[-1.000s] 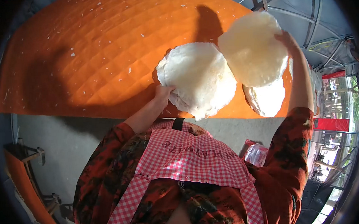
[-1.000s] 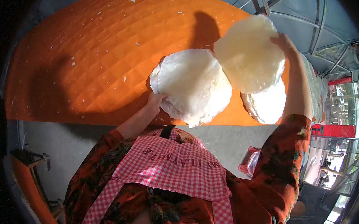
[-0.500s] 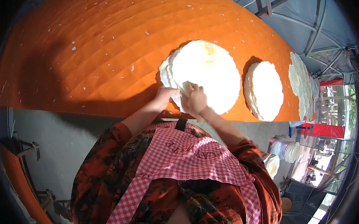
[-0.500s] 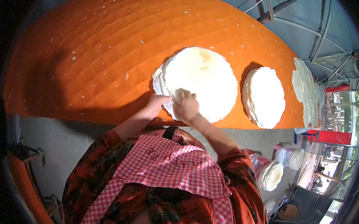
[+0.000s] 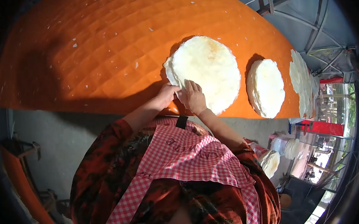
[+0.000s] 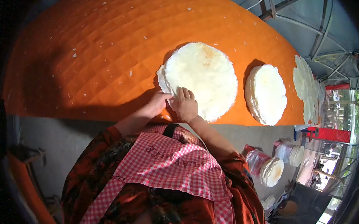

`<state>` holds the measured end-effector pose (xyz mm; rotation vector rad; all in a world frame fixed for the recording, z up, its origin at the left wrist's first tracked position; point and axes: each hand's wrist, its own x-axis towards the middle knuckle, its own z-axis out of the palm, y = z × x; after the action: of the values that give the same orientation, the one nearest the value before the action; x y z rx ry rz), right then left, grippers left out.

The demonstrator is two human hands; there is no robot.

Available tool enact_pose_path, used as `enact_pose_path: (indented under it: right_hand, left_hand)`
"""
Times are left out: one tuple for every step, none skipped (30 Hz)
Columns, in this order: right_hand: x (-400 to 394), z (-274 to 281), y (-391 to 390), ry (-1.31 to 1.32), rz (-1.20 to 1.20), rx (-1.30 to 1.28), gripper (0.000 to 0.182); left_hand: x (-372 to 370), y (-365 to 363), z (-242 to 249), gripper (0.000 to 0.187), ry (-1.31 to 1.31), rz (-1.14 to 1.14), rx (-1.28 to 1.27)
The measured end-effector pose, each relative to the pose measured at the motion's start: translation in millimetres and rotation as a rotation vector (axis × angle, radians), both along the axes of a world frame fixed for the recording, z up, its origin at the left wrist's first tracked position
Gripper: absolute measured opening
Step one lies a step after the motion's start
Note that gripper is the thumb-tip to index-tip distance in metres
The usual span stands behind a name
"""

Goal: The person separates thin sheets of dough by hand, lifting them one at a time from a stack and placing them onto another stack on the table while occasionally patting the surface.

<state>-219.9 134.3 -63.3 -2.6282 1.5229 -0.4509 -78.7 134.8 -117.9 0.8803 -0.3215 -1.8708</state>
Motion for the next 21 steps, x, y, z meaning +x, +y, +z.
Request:
enact_pose_path:
  right_hand:
    - [0.5, -2.4, -0.6, -0.015, -0.015, 0.030, 0.056]
    - [-0.8, -4.6, 2.4, -0.031, -0.041, 0.066, 0.056]
    - [0.9, -0.4, 2.7, -0.048, -0.070, 0.094, 0.056]
    - [-0.6, -2.4, -2.8, -0.014, -0.045, 0.089, 0.051]
    - [-4.8, -7.1, -7.6, 0.023, -0.020, 0.084, 0.047]
    - [-5.5, -5.3, -9.7, 0.020, -0.021, 0.103, 0.043]
    - [-4.0, 0.3, -11.3, 0.016, -0.022, 0.121, 0.039]
    - [-2.7, 6.2, -10.7, -0.029, -0.055, 0.161, 0.037]
    - [-1.1, 11.0, -7.0, -0.074, -0.089, 0.204, 0.034]
    - [-2.0, 7.3, -3.1, -0.067, -0.078, 0.156, 0.035]
    - [-2.7, 0.2, -2.3, -0.060, -0.061, 0.100, 0.036]
    - [-1.3, -3.8, -3.5, -0.055, -0.042, 0.041, 0.037]
    - [-0.2, -7.8, -3.3, -0.037, -0.039, -0.006, 0.038]
    - [-1.4, -11.1, -1.4, -0.005, -0.053, -0.003, 0.039]
    - [2.7, -3.1, 2.6, 0.026, -0.071, 0.000, 0.040]
    - [6.5, 1.4, 4.7, 0.055, -0.092, 0.001, 0.041]
    - [5.9, -7.1, 5.1, 0.091, -0.121, -0.002, 0.045]
    - [3.4, -14.6, 5.0, 0.138, -0.126, -0.021, 0.045]
    - [1.0, -21.7, 5.0, 0.186, -0.131, -0.039, 0.046]
    - [-2.0, -28.4, 4.8, 0.233, -0.136, -0.056, 0.046]
    - [-2.2, -29.4, 5.5, 0.231, -0.142, -0.023, 0.048]
  left_hand:
    - [1.3, 0.1, -3.9, 0.026, -0.020, -0.010, -0.011]
    - [1.3, 4.9, -8.3, 0.026, -0.042, -0.031, -0.017]
    - [-1.8, 5.4, -10.0, 0.029, 0.046, -0.024, -0.073]
    - [-0.5, 1.6, -10.6, 0.029, -0.004, -0.020, -0.032]
    - [-0.9, -1.1, -11.1, 0.029, -0.050, -0.015, 0.010]
    - [-1.0, -3.4, -11.1, 0.029, -0.097, -0.009, 0.055]
    - [0.2, -12.2, -11.4, 0.028, -0.203, 0.135, 0.003]
    - [9.1, -27.4, -13.2, 0.028, -0.402, 0.153, -0.009]
    - [21.9, -44.8, -14.6, 0.028, -0.601, 0.167, -0.019]
    - [29.2, -54.7, -10.4, 0.028, -0.796, 0.183, -0.029]
    - [31.2, -61.2, -5.0, 0.029, -0.786, 0.159, 0.017]
    - [34.6, -68.1, 7.8, 0.029, -0.777, 0.138, 0.058]
    - [36.6, -73.6, 14.9, 0.029, -0.770, 0.116, 0.103]
    - [36.3, -79.1, 12.9, 0.027, -0.951, 0.154, 0.034]
    - [35.0, -84.1, 8.9, 0.025, -1.133, 0.188, -0.038]
    - [35.1, -90.6, 5.8, 0.024, -1.315, 0.222, -0.118]
    - [35.6, -97.1, 2.4, 0.023, -1.352, 0.132, -0.149]
    - [36.4, -102.1, 1.8, 0.023, -1.385, 0.041, -0.178]
    - [37.3, -106.8, 1.1, 0.024, -1.416, -0.051, -0.206]
    - [38.0, -112.5, 0.8, 0.024, -1.432, -0.105, -0.209]
    - [38.8, -117.5, 2.4, 0.024, -1.448, -0.160, -0.211]
